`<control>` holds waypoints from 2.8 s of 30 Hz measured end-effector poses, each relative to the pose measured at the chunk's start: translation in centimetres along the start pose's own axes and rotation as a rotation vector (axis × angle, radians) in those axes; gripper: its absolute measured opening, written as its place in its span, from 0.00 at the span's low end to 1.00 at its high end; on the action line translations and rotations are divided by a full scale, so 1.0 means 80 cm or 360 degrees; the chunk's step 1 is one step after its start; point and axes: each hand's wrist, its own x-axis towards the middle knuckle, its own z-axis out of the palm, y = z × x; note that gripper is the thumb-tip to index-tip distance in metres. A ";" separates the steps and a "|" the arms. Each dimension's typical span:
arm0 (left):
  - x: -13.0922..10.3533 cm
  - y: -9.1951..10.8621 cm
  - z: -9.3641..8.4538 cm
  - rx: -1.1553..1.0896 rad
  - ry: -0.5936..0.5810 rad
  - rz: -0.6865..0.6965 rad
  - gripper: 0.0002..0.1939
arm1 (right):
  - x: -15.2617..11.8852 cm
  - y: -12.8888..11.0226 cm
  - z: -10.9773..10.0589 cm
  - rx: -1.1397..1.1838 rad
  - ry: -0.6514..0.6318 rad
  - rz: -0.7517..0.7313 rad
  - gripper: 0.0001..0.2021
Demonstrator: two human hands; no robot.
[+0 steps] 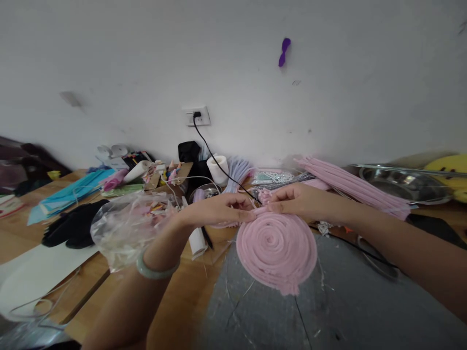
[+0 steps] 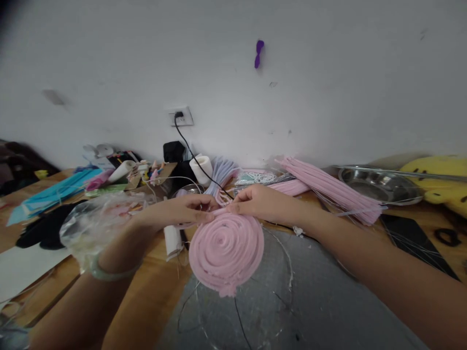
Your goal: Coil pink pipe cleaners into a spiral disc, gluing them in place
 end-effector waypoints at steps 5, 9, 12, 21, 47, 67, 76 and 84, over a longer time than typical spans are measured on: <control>0.006 0.004 -0.002 -0.0072 0.0010 -0.0049 0.12 | 0.000 0.004 -0.001 0.0032 0.0058 -0.0042 0.18; 0.010 -0.001 -0.001 -0.0233 -0.0042 -0.0097 0.15 | -0.003 0.002 -0.001 0.0097 0.0032 -0.0091 0.16; 0.009 -0.002 0.006 -0.0397 -0.0175 -0.0165 0.17 | -0.007 -0.004 0.001 0.0199 -0.0014 -0.0057 0.16; -0.009 -0.002 0.048 -0.0800 0.0046 -0.0244 0.18 | -0.015 -0.009 0.006 0.0437 -0.0140 0.0054 0.15; -0.059 0.025 0.042 0.0176 0.0338 -0.0052 0.11 | -0.012 0.002 0.018 0.0087 -0.0145 -0.0025 0.23; -0.108 0.000 0.104 -0.0856 0.0385 -0.0099 0.15 | -0.015 0.000 0.020 0.0183 -0.0010 0.0027 0.18; -0.098 -0.028 0.160 -0.1161 0.0764 0.0336 0.19 | -0.014 -0.001 0.019 0.0242 -0.0029 0.0006 0.16; -0.094 -0.041 0.179 -0.0879 0.1097 0.0655 0.13 | -0.016 0.001 0.020 0.0245 -0.0020 0.0050 0.17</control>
